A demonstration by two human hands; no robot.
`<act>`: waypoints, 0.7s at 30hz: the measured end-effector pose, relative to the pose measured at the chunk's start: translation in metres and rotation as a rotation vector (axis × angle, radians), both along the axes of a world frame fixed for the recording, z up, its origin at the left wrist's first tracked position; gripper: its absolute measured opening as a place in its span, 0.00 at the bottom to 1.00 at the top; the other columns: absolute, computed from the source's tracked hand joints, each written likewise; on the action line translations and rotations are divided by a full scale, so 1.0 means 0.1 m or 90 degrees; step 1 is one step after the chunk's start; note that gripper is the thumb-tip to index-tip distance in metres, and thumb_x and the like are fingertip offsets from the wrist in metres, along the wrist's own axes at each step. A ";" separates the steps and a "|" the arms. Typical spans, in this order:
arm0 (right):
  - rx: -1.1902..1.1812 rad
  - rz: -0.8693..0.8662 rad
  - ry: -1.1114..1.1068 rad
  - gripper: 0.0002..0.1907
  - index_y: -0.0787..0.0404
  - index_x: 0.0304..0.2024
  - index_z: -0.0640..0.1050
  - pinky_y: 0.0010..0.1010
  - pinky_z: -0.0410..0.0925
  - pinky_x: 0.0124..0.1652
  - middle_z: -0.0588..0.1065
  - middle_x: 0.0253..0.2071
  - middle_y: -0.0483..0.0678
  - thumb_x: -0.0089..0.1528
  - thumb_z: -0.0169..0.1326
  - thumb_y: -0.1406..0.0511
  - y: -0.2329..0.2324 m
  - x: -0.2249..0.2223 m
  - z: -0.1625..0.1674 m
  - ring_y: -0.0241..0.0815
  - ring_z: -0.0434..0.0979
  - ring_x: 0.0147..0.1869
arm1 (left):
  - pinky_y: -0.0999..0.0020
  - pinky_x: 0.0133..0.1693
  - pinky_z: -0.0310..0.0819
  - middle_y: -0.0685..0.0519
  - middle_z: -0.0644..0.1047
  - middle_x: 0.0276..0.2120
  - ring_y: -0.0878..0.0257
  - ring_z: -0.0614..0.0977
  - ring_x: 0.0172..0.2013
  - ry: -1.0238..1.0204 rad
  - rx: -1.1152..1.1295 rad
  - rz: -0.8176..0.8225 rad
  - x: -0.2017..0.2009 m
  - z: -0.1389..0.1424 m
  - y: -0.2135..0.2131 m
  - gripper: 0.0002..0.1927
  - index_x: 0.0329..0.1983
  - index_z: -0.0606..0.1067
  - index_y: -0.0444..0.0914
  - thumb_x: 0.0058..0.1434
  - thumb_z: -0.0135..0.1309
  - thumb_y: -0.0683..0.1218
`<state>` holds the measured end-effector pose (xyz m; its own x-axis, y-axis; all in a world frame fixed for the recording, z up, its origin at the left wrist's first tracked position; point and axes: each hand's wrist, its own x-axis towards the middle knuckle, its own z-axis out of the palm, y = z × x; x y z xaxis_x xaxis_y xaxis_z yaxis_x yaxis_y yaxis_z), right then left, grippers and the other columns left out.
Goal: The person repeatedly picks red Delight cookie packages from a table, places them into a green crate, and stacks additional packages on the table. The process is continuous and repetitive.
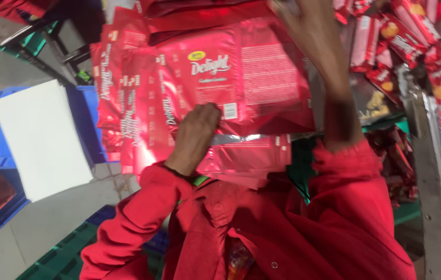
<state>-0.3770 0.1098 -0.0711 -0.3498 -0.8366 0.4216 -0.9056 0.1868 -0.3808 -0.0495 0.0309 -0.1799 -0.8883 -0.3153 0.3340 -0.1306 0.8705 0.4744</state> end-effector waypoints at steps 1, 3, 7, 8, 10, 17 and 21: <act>-0.089 0.083 0.103 0.14 0.71 0.56 0.76 0.51 0.66 0.53 0.76 0.54 0.63 0.70 0.55 0.68 0.41 0.10 0.16 0.65 0.73 0.57 | 0.56 0.45 0.75 0.46 0.76 0.41 0.49 0.79 0.44 0.059 0.062 0.004 -0.01 0.00 -0.09 0.11 0.43 0.74 0.36 0.56 0.52 0.36; -0.037 0.011 0.118 0.16 0.67 0.58 0.75 0.53 0.59 0.66 0.74 0.61 0.60 0.68 0.57 0.69 1.23 0.23 0.36 0.62 0.70 0.66 | 0.61 0.45 0.75 0.48 0.78 0.39 0.53 0.81 0.42 0.126 0.307 0.024 -0.02 0.02 -0.25 0.06 0.41 0.76 0.36 0.61 0.52 0.36; 0.025 -0.302 0.187 0.16 0.59 0.58 0.77 0.46 0.60 0.68 0.75 0.61 0.51 0.69 0.62 0.69 2.83 0.36 0.36 0.55 0.71 0.68 | 0.66 0.38 0.70 0.48 0.76 0.35 0.56 0.76 0.33 0.092 0.593 0.138 -0.01 0.22 -0.34 0.04 0.45 0.73 0.35 0.68 0.54 0.37; 0.068 -0.404 0.246 0.18 0.59 0.59 0.76 0.50 0.57 0.71 0.73 0.63 0.51 0.67 0.61 0.69 3.19 0.40 0.37 0.55 0.69 0.70 | 0.65 0.39 0.70 0.49 0.76 0.37 0.54 0.78 0.34 0.123 0.573 0.145 0.00 0.30 -0.28 0.06 0.46 0.70 0.35 0.68 0.54 0.36; 0.124 -0.570 0.297 0.21 0.59 0.60 0.75 0.56 0.53 0.72 0.71 0.65 0.52 0.64 0.61 0.69 3.77 0.45 0.40 0.56 0.65 0.74 | 0.63 0.45 0.72 0.46 0.76 0.41 0.51 0.79 0.41 0.125 0.326 0.009 0.10 0.52 -0.20 0.10 0.45 0.71 0.34 0.63 0.47 0.31; 0.134 -0.725 0.107 0.40 0.60 0.69 0.69 0.67 0.48 0.57 0.67 0.62 0.64 0.56 0.70 0.62 4.51 0.11 0.06 0.69 0.60 0.65 | 0.47 0.52 0.66 0.41 0.72 0.55 0.42 0.71 0.55 -0.060 -0.076 0.002 0.07 0.92 0.03 0.30 0.55 0.71 0.35 0.45 0.57 0.36; 0.156 -0.672 0.134 0.37 0.57 0.73 0.65 0.64 0.53 0.68 0.71 0.64 0.59 0.65 0.65 0.64 4.47 -0.38 -0.39 0.66 0.63 0.73 | 0.47 0.55 0.64 0.40 0.69 0.62 0.43 0.70 0.56 -0.077 -0.228 0.088 0.14 0.88 0.07 0.30 0.62 0.70 0.34 0.54 0.60 0.43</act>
<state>-0.4150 0.5572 -0.1103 -0.8782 -0.2282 0.4204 -0.2883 0.9538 -0.0845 -0.0354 0.0384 -0.0921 -0.8854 -0.3174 0.3397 -0.2944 0.9483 0.1187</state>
